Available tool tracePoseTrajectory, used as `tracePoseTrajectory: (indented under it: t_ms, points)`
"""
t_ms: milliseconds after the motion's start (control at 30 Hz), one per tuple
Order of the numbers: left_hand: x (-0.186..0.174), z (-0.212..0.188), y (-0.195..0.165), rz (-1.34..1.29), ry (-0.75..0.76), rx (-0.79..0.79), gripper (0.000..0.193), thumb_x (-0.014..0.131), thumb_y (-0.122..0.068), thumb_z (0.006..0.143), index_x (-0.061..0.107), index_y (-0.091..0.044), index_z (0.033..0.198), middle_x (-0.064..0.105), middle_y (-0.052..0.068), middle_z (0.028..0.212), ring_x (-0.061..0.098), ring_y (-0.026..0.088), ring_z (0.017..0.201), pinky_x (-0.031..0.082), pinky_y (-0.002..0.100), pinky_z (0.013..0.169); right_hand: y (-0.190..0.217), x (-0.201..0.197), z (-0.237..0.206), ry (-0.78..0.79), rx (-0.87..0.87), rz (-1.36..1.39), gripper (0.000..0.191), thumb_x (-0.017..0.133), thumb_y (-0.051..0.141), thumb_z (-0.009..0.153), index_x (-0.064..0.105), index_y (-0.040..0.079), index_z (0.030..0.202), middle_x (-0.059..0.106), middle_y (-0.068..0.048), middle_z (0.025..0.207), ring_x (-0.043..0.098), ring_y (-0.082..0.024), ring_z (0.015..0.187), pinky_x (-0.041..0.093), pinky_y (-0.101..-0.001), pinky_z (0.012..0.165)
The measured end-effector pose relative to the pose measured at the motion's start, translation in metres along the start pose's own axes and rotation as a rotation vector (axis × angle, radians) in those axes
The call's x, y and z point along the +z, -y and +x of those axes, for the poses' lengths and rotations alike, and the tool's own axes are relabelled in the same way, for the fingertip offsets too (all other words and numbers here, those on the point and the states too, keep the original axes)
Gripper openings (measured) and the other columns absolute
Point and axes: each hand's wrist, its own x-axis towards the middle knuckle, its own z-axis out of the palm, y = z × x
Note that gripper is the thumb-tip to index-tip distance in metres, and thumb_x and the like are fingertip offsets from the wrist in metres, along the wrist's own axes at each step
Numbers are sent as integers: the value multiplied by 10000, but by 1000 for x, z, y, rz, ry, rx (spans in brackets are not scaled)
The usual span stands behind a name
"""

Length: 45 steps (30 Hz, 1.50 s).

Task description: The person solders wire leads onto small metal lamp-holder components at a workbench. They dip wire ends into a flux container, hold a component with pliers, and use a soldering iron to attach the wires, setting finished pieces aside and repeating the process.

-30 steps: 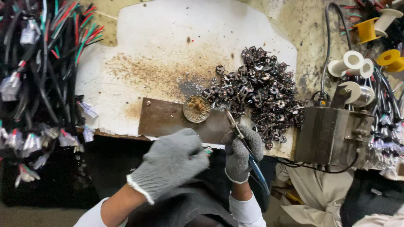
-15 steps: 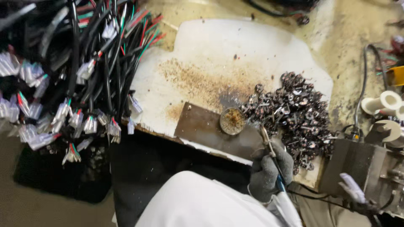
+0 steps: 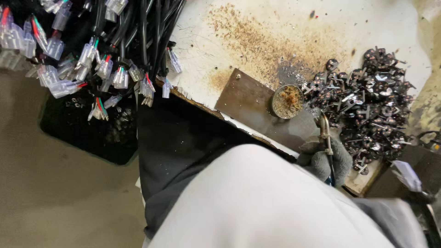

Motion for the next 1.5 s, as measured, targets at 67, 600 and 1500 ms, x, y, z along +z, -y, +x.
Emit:
tracePoseTrajectory:
  t_ms: [67, 600, 1500]
  points:
    - [-14, 9, 2, 25, 6, 6, 150, 711, -188, 794, 646, -71, 728, 637, 94, 814, 680, 295, 729, 536, 418, 570, 1, 9, 13, -7, -2, 5, 313, 630, 161, 928, 632, -10, 1190, 680, -122, 827, 549, -109, 593, 408, -211, 525]
    - [27, 0, 22, 11, 58, -27, 125, 706, -168, 777, 641, -77, 720, 619, 94, 802, 669, 294, 757, 526, 420, 542, -26, 14, 29, 38, -75, 62, 293, 623, 170, 987, 594, -32, 1197, 655, -154, 842, 618, -167, 643, 452, -241, 563]
    - [1, 9, 105, -69, -337, -388, 281, 815, -164, 811, 684, -47, 1030, 648, 127, 1064, 718, 273, 843, 602, 338, 670, 17, -5, 26, 352, -19, -82, 343, 604, 228, 1065, 445, 63, 1321, 755, -154, 906, 693, -150, 644, 564, -278, 602]
